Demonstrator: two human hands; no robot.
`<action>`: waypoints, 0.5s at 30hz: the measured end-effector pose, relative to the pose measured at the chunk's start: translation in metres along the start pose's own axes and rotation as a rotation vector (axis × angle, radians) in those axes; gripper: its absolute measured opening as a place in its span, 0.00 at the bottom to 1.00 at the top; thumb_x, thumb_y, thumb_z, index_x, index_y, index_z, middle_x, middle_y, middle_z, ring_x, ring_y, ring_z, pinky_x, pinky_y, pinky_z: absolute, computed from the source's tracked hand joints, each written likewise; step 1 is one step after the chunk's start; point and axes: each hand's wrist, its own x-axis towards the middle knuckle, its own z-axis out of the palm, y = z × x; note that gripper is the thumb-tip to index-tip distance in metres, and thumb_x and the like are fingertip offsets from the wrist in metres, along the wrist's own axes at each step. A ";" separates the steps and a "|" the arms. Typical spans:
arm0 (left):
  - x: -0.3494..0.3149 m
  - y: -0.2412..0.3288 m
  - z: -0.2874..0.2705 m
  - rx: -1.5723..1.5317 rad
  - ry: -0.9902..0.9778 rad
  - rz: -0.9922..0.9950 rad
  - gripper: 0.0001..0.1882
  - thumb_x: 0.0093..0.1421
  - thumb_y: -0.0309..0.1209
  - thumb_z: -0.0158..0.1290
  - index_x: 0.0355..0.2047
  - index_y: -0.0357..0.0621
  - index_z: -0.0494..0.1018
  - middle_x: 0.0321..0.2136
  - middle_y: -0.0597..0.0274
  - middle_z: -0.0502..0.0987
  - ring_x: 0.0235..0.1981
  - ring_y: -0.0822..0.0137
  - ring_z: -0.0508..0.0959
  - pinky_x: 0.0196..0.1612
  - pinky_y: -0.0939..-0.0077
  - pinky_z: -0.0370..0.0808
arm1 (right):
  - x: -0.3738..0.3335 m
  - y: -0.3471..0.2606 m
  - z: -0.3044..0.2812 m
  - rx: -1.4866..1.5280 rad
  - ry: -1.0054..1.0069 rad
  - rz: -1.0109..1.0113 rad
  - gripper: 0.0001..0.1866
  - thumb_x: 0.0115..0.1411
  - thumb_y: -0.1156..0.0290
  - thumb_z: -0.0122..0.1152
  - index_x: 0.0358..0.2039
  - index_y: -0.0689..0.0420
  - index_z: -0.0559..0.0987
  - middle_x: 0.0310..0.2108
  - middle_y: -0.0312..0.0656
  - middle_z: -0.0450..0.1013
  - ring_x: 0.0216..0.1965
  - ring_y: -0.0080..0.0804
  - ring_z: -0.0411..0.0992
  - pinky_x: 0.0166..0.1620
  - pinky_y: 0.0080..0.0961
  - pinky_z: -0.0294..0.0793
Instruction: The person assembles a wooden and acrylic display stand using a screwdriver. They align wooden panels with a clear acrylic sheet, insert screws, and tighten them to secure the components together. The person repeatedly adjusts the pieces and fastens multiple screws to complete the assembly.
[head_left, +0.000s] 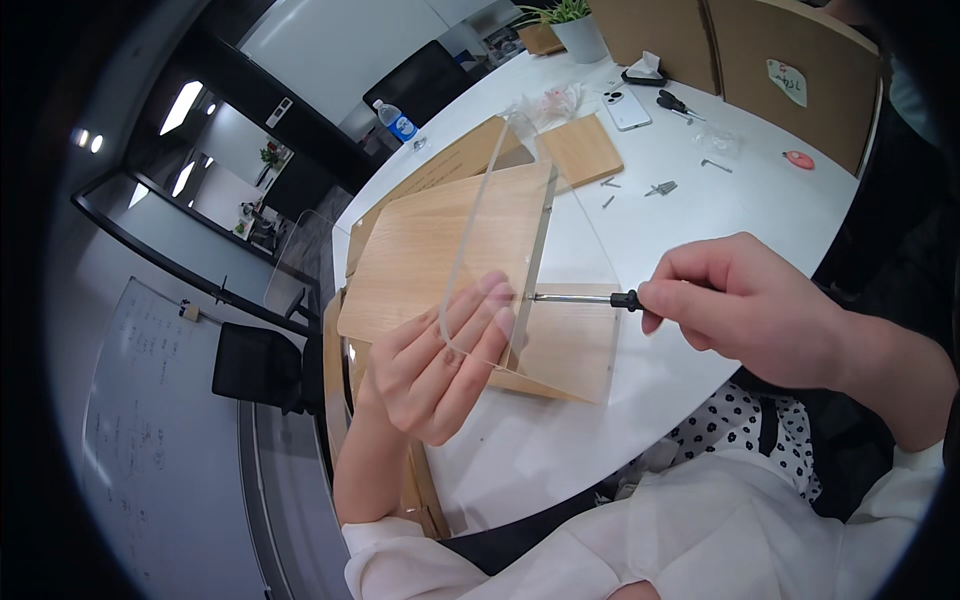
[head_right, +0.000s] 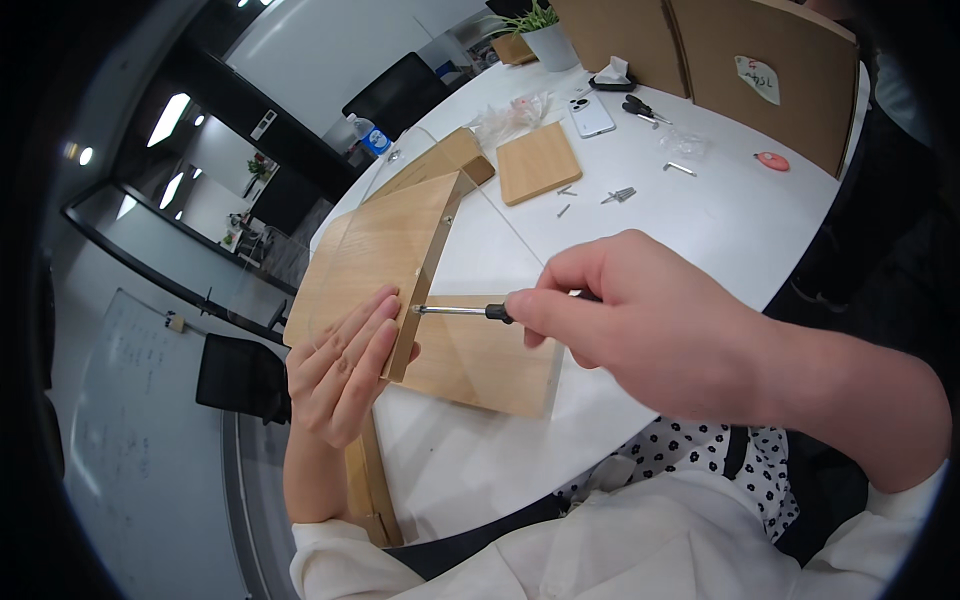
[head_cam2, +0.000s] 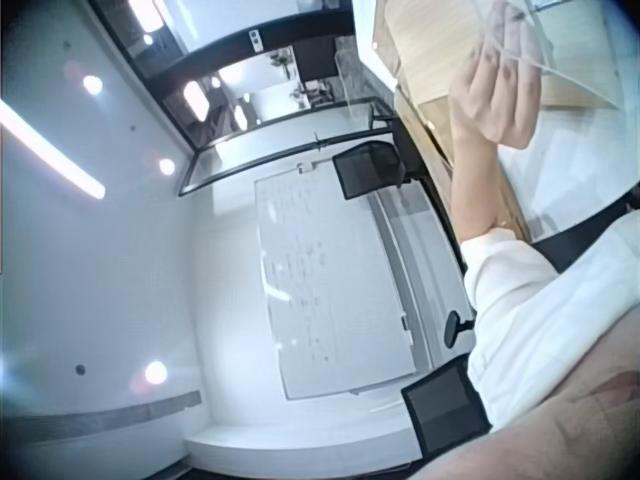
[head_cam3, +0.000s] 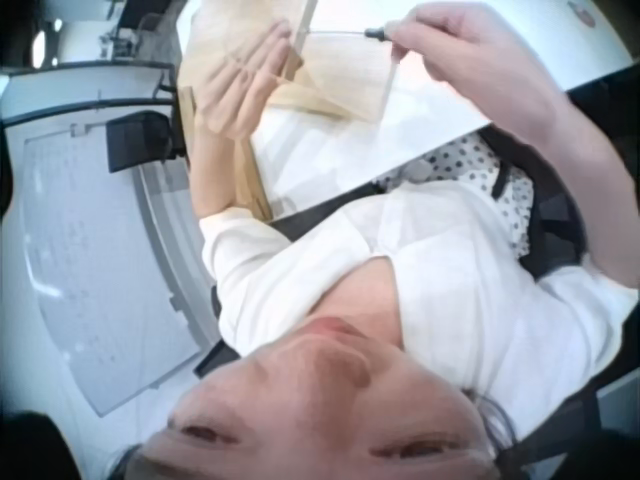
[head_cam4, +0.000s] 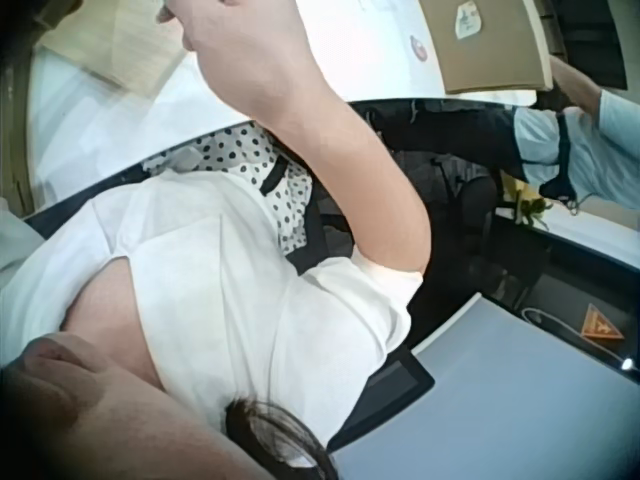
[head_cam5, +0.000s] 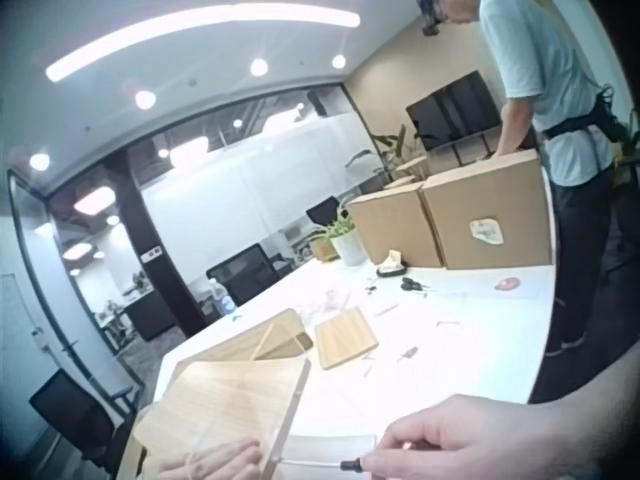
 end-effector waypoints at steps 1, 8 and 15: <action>0.000 0.000 0.000 -0.004 0.005 -0.002 0.14 0.52 0.16 0.54 0.39 0.22 0.78 0.36 0.41 0.83 0.43 0.47 0.85 0.42 0.68 0.84 | -0.002 0.003 0.004 -0.142 0.062 -0.151 0.09 0.67 0.73 0.57 0.30 0.64 0.76 0.22 0.34 0.64 0.23 0.19 0.62 0.23 0.20 0.59; 0.007 0.001 -0.002 -0.003 0.006 0.009 0.13 0.51 0.16 0.55 0.38 0.23 0.78 0.35 0.41 0.83 0.42 0.48 0.85 0.43 0.67 0.84 | 0.007 0.029 0.002 -1.365 0.601 -1.288 0.09 0.52 0.76 0.65 0.33 0.65 0.78 0.22 0.38 0.66 0.21 0.24 0.65 0.21 0.23 0.60; 0.004 0.000 0.001 0.013 0.003 0.007 0.12 0.53 0.19 0.58 0.39 0.24 0.77 0.35 0.41 0.83 0.42 0.49 0.85 0.43 0.65 0.85 | 0.005 0.020 0.003 -0.980 0.392 -0.964 0.05 0.56 0.76 0.62 0.26 0.63 0.78 0.18 0.35 0.65 0.18 0.20 0.60 0.19 0.22 0.57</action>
